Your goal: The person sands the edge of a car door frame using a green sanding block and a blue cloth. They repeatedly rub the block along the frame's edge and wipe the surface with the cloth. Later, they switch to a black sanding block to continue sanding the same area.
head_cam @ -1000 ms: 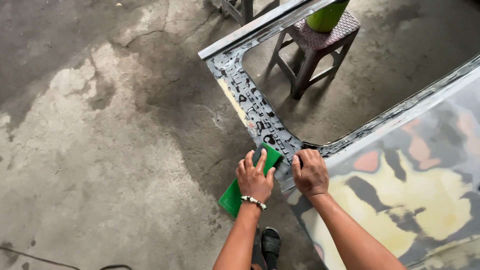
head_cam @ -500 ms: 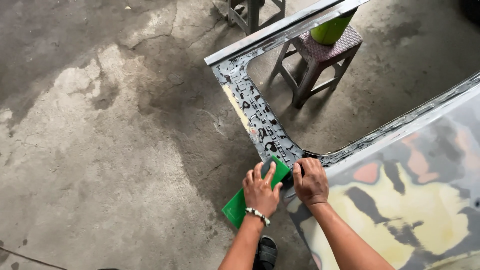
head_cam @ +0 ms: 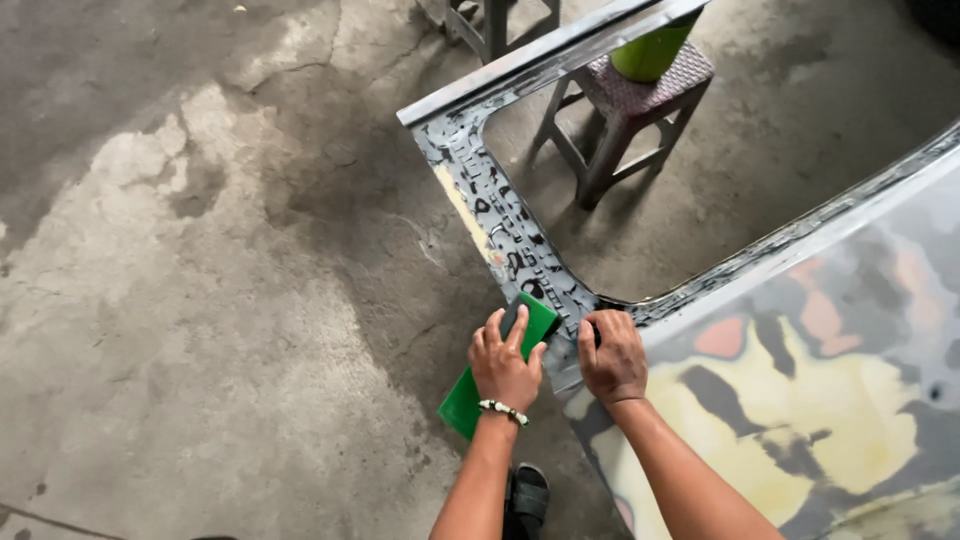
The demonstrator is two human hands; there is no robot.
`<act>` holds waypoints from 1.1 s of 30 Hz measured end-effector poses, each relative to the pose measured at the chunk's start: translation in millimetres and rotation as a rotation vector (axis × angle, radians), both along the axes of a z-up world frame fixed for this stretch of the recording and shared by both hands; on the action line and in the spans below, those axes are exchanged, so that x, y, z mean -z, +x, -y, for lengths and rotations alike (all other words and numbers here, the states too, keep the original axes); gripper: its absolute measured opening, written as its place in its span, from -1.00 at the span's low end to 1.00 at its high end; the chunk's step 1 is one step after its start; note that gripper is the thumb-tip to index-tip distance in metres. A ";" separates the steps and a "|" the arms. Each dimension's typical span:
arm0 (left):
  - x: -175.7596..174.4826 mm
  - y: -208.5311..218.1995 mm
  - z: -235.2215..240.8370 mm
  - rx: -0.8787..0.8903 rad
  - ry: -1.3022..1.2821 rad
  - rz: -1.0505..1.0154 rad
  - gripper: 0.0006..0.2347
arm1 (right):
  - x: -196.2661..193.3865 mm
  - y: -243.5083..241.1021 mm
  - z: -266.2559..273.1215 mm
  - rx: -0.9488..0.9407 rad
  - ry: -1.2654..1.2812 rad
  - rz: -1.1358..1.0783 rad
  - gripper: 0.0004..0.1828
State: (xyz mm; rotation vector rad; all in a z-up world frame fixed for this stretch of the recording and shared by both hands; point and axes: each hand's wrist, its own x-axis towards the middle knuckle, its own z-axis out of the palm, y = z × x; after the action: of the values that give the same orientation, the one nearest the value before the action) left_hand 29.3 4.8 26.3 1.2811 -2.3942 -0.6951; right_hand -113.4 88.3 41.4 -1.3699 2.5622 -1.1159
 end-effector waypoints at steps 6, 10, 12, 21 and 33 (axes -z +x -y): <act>-6.8 11.1 -17.2 0.088 -0.066 0.034 -0.43 | 7.1 -3.2 4.0 -0.002 0.008 0.018 -0.75; -6.9 -4.6 21.6 0.055 -0.089 0.059 -0.44 | 3.2 -3.7 8.7 0.001 -0.013 0.008 -0.75; -4.1 -6.5 26.1 0.000 -0.056 0.052 -0.47 | 0.9 -2.3 4.3 -0.001 -0.043 -0.011 -0.75; 11.2 1.5 13.0 0.090 -0.039 0.046 -0.46 | -0.2 -2.5 6.0 0.007 -0.037 0.015 -0.74; -19.8 -15.6 5.5 0.142 -0.098 -0.010 -0.51 | 9.4 -6.4 6.4 0.041 -0.081 0.020 -0.72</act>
State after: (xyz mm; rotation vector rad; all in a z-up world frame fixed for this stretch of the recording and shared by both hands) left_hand 13.7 -0.8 46.0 1.0750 -2.4964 -0.6133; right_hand -119.8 82.0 32.0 -1.3209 2.5693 -1.2462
